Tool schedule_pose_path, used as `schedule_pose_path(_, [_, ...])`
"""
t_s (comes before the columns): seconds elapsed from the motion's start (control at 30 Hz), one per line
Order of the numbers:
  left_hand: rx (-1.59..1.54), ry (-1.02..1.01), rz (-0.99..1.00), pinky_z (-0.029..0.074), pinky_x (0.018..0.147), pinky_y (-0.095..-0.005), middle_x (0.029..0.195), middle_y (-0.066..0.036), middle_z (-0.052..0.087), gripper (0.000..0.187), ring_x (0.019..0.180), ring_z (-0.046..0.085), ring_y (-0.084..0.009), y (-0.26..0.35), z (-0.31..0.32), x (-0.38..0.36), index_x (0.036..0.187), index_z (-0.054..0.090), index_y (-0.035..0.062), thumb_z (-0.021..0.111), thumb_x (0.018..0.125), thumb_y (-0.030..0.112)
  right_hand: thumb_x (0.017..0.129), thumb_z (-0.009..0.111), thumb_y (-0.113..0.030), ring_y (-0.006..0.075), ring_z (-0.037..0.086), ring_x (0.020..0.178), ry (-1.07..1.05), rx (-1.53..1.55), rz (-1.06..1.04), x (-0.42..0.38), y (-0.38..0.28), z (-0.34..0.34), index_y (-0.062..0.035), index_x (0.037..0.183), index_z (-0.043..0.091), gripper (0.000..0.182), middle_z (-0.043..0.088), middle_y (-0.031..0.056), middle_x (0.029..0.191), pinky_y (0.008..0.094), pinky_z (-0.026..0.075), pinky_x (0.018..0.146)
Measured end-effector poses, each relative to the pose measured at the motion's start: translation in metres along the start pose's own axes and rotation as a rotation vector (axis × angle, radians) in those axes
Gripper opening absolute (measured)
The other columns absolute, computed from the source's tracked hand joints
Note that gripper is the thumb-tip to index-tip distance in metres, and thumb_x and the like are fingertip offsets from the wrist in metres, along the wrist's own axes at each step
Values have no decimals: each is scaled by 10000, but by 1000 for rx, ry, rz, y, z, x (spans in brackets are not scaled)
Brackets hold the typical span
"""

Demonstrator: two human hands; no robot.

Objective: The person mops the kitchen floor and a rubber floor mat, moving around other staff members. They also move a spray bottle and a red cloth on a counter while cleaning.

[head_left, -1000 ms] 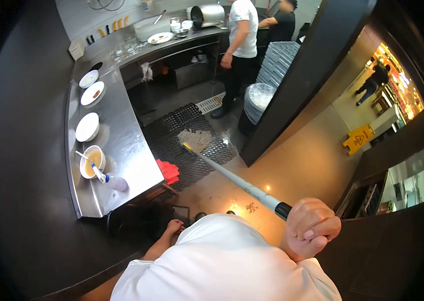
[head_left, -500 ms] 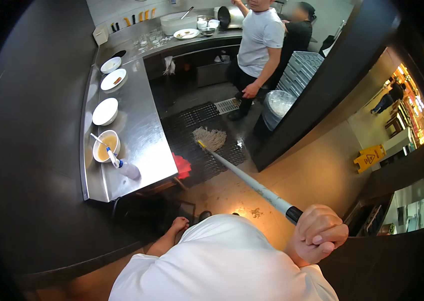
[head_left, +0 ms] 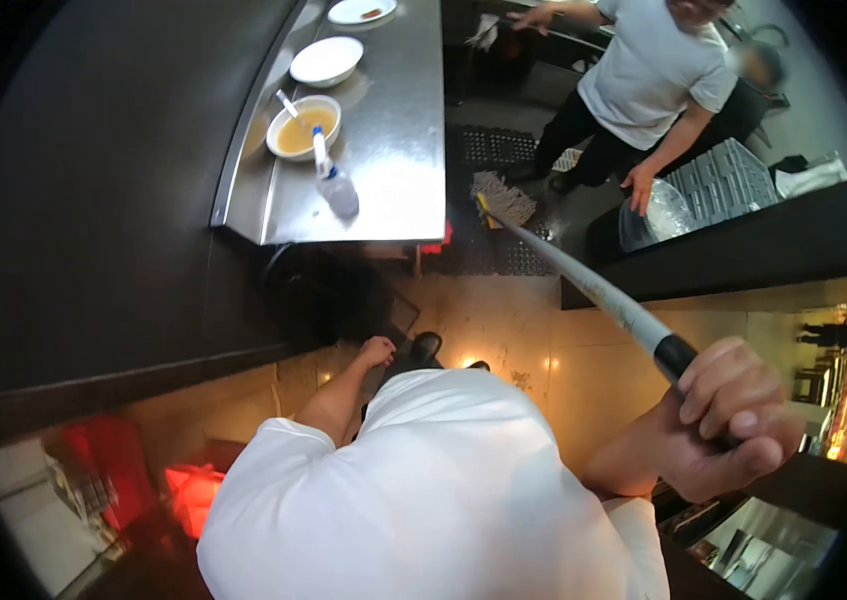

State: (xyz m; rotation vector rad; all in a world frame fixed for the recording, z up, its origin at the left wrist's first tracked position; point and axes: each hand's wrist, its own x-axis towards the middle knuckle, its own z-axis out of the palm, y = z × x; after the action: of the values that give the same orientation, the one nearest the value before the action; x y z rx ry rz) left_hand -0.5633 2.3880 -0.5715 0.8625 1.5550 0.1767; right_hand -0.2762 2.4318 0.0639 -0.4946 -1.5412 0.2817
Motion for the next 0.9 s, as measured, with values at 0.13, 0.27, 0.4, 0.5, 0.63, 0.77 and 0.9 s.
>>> schedule_pose_path(0.13, [-139, 62, -5, 551, 529, -315, 734, -115, 705, 186, 613, 674, -172, -46, 4, 6, 908, 719, 53, 559, 917, 147, 1035, 414, -284, 101, 391, 480, -105, 111, 30, 19, 17, 26, -65, 907, 501, 268, 401, 8, 608, 273, 387, 527])
schedule_pose_path(0.27, [-300, 65, -90, 543, 521, -326, 717, -114, 698, 223, 605, 672, -186, -69, 0, -14, 857, 721, 47, 507, 905, 89, 1019, 429, -227, 120, 389, 490, -180, 130, 79, 44, 33, 43, -39, 884, 528, 252, 395, 25, 601, 305, 378, 532])
schedule_pose_path(0.4, [-270, 96, -14, 530, 516, -335, 714, -119, 696, 237, 599, 670, -200, -102, -2, -11, 885, 710, 29, 475, 892, 57, 991, 492, -191, 129, 391, 500, -160, 164, 111, 64, 51, 63, -19, 803, 553, 262, 398, 30, 595, 308, 371, 539])
schedule_pose_path(0.5, [-255, 117, -81, 525, 519, -342, 712, -120, 696, 239, 596, 669, -204, -102, -13, -26, 905, 707, 25, 472, 895, 63, 970, 553, -152, 124, 395, 512, 4, 131, 139, 72, 59, 89, -4, 777, 588, 245, 408, 26, 593, 304, 366, 544])
schedule_pose_path(0.63, [-302, 141, 14, 522, 526, -343, 722, -115, 699, 240, 576, 661, -199, -97, -21, -16, 915, 704, 20, 470, 901, 73, 956, 595, -143, 119, 384, 492, 57, 56, 120, 83, 66, 113, 14, 772, 590, 242, 431, 30, 593, 283, 350, 513])
schedule_pose_path(0.77, [-112, 337, 399, 522, 553, -324, 752, -94, 707, 207, 577, 653, -189, -16, -43, -52, 929, 697, 24, 502, 896, 86, 942, 619, -130, 112, 382, 485, 79, 52, 75, 95, 80, 124, 15, 761, 585, 234, 440, 31, 594, 265, 341, 497])
schedule_pose_path(0.9, [-113, 581, 481, 519, 612, -316, 801, -74, 695, 147, 660, 657, -203, 85, -66, -97, 944, 699, 53, 601, 876, 139, 931, 641, -129, 100, 399, 500, 36, 91, 44, 114, 108, 123, 6, 829, 641, 169, 479, 28, 612, 258, 348, 508])
